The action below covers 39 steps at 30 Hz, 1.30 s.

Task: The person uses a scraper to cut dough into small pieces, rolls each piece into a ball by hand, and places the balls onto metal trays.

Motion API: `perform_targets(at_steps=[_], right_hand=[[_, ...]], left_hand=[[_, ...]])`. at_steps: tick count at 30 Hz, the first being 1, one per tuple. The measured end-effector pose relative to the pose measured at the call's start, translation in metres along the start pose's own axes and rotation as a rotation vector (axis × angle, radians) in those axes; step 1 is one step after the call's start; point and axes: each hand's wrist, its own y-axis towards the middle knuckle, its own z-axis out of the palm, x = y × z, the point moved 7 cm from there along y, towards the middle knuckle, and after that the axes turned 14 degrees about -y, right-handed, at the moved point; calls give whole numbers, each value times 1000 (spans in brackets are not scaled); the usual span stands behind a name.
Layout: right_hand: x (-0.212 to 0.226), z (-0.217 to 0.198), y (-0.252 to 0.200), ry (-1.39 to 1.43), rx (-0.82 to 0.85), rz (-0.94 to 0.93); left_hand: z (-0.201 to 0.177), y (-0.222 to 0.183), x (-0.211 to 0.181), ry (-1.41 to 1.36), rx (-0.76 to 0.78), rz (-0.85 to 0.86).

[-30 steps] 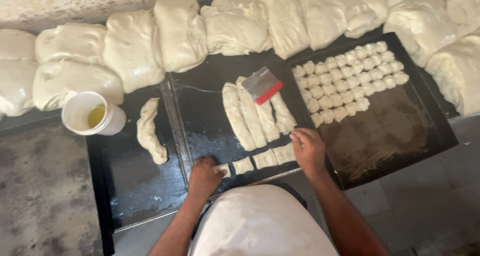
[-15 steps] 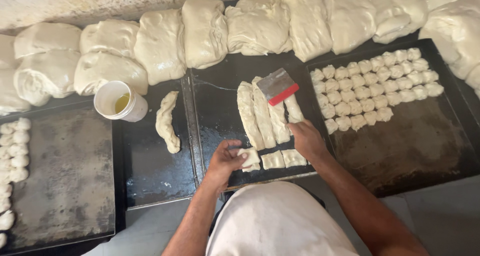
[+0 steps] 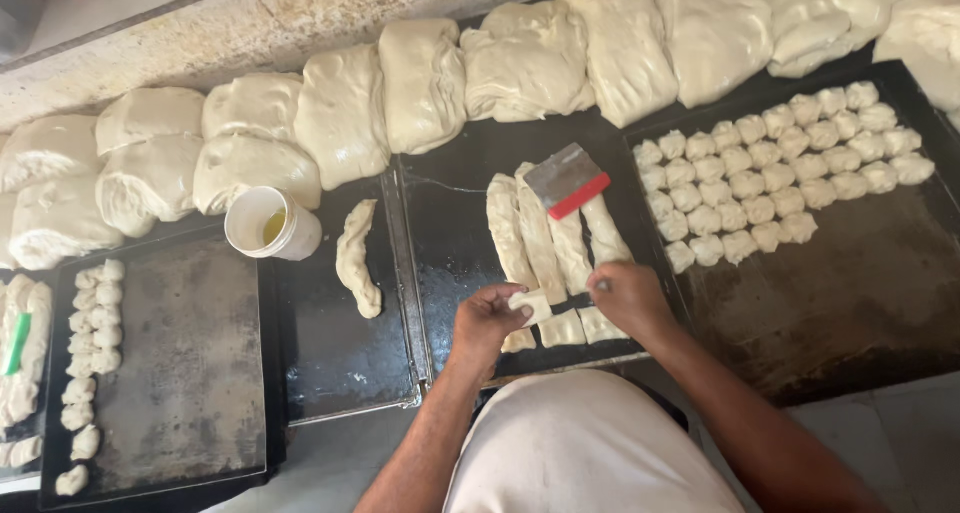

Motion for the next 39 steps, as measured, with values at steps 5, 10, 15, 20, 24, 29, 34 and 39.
perform_targets(at_steps=[5, 10, 15, 20, 24, 29, 34, 39], right_hand=[[55, -25, -47, 752, 190, -36], [101, -13, -35, 553, -34, -24], [86, 4, -26, 651, 72, 123], [101, -16, -36, 401, -120, -40], [157, -59, -68, -126, -485, -760], [137, -82, -80, -155, -614, -823], [55, -24, -17, 860, 26, -30], [28, 21, -24, 1148, 291, 218]], left_hand=[[-16, 4, -5, -2, -4, -9], [-8, -3, -26, -36, 133, 9], [-5, -17, -43, -177, 252, -128], [13, -25, -43, 106, 313, -130], [18, -21, -49, 40, 90, -125], [38, -28, -49, -109, 65, -166], [74, -36, -75, 394, 125, -62], [99, -59, -122, 623, 175, 722]])
